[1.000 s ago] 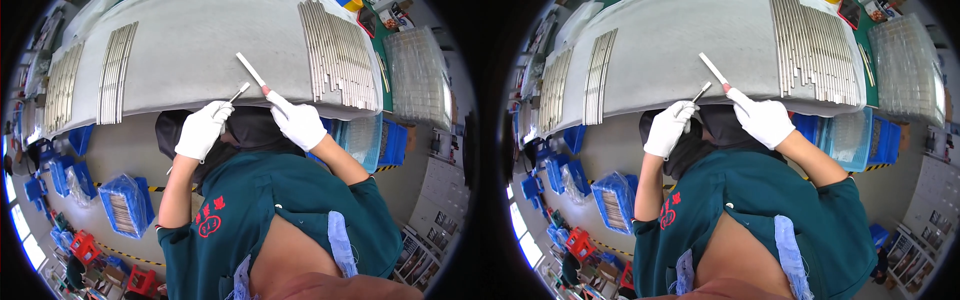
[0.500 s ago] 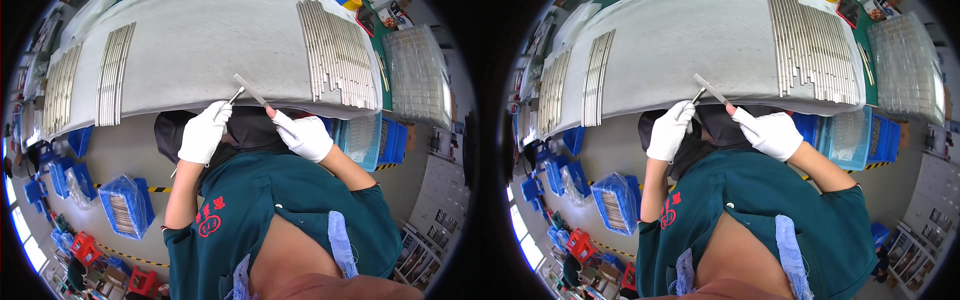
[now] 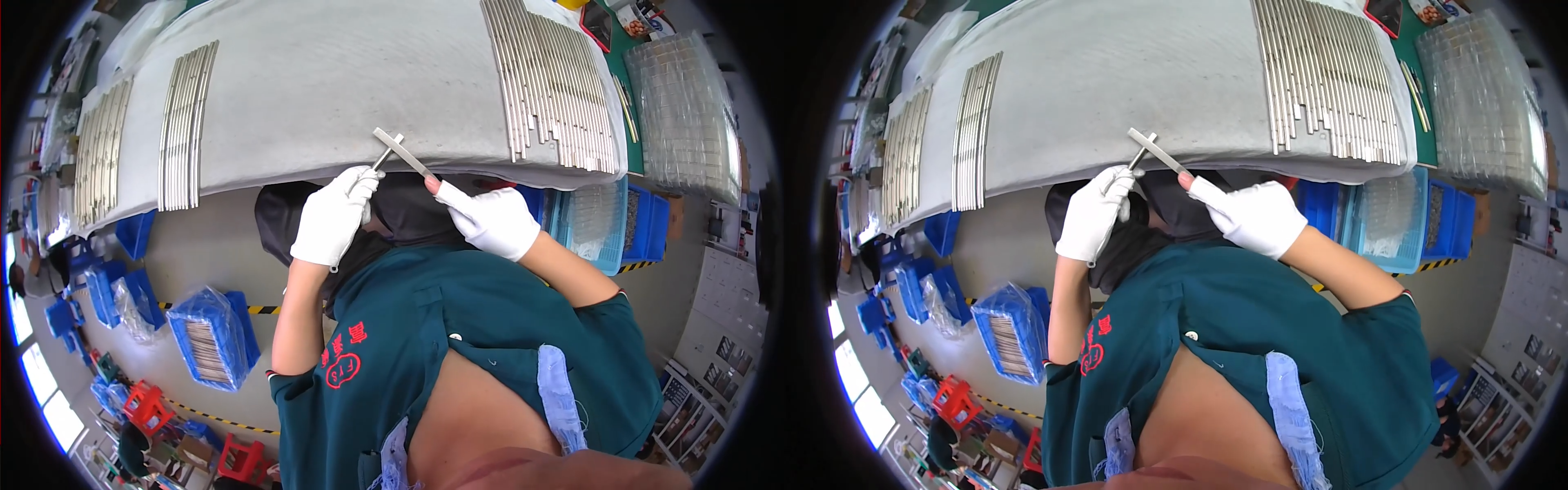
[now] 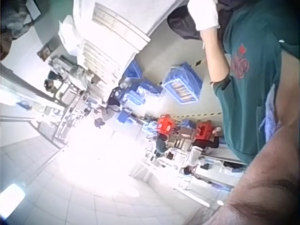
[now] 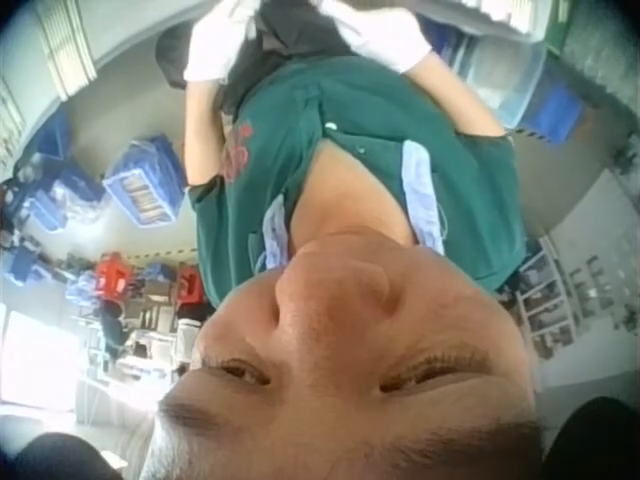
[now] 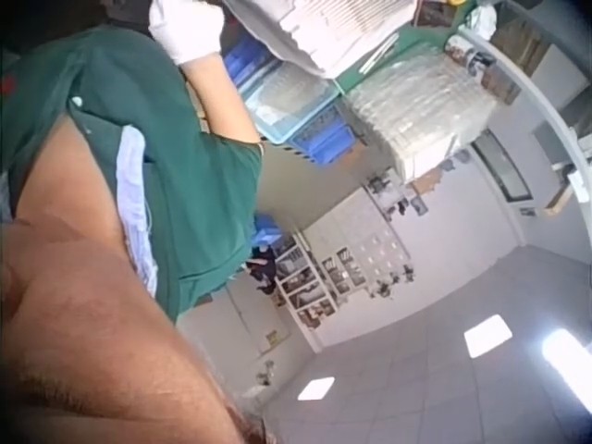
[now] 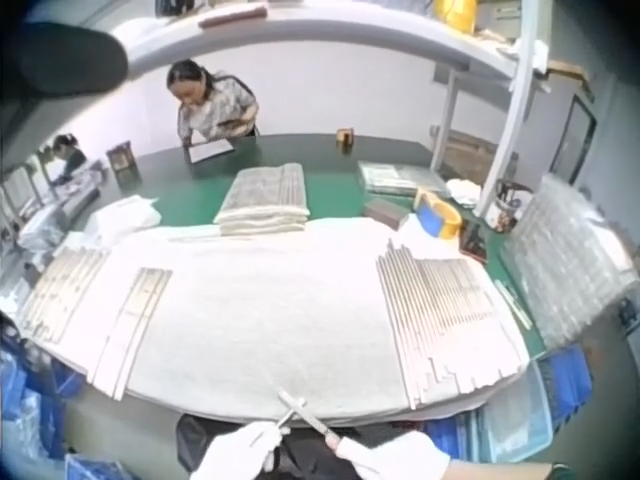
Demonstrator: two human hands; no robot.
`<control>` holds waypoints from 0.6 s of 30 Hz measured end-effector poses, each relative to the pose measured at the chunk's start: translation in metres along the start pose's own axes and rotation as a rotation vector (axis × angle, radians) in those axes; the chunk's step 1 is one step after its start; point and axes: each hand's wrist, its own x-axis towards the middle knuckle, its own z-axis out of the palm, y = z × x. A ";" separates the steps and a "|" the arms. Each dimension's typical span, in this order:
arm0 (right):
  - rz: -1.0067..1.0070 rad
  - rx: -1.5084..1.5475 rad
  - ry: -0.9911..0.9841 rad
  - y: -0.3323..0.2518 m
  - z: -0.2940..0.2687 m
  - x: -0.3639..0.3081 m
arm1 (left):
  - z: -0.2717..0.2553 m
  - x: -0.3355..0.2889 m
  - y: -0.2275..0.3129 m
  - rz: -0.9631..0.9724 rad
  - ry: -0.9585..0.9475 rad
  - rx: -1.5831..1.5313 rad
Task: Cleaning and inspecting thin metal rods using a wiping tool and a white cleaning strip on an assembly line.
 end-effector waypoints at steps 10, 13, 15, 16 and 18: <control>-0.003 0.005 0.084 0.007 0.010 0.015 | 0.020 -0.003 -0.014 0.096 0.102 -0.140; 0.154 0.157 -0.012 0.002 0.007 0.009 | 0.029 -0.006 -0.006 0.002 0.093 -0.319; 0.215 0.211 -0.035 -0.001 0.003 0.012 | 0.034 -0.006 -0.004 -0.050 0.113 -0.320; 0.191 0.146 -0.015 -0.001 0.002 0.013 | 0.037 -0.005 -0.005 -0.051 0.114 -0.318; 0.173 0.080 0.007 0.000 0.001 0.014 | 0.040 -0.004 -0.007 0.013 0.157 -0.221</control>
